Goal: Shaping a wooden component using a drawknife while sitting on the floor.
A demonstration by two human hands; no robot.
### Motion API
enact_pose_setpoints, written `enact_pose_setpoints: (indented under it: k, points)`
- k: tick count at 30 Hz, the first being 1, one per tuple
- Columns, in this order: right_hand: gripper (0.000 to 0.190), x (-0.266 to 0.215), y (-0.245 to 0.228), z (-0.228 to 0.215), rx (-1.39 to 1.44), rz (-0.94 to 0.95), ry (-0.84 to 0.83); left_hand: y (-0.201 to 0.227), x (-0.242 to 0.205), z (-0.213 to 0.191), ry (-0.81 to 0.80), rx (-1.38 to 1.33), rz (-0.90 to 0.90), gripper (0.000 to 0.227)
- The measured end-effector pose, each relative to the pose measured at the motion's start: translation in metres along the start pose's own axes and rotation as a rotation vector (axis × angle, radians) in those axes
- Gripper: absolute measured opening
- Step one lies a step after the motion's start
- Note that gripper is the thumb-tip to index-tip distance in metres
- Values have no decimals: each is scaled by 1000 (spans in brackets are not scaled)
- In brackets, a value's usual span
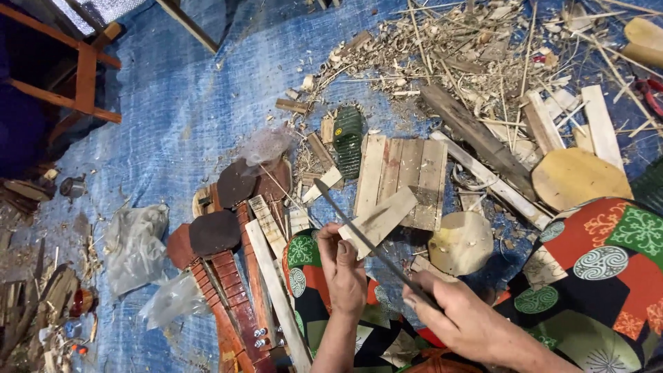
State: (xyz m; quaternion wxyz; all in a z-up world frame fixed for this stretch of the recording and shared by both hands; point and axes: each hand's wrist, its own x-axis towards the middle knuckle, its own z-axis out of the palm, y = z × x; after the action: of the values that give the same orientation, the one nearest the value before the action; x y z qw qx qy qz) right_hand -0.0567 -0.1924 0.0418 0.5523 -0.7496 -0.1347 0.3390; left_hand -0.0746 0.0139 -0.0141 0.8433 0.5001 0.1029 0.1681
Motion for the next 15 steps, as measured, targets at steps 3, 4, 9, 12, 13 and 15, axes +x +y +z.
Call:
enact_pose_setpoints:
  k: [3, 4, 9, 12, 13, 15]
  points:
    - [16, 19, 25, 12, -43, 10, -12, 2, 1, 6, -6, 1, 20, 36]
    - [18, 31, 39, 16, -101, 103, -50, 5, 3, 12, -54, 26, 37, 39]
    - [12, 38, 44, 12, -92, 187, -60, 5, 4, 9, -46, 3, 16, 41]
    - [17, 10, 15, 7, -79, 64, -32, -7, 6, -2, -13, 34, 46, 36]
    - [17, -1, 5, 5, -35, -59, 5, -13, 7, -8, 15, 43, 72, 30]
    - [19, 6, 5, 5, -35, 40, -27, -5, 7, 2, -32, 88, 88, 33]
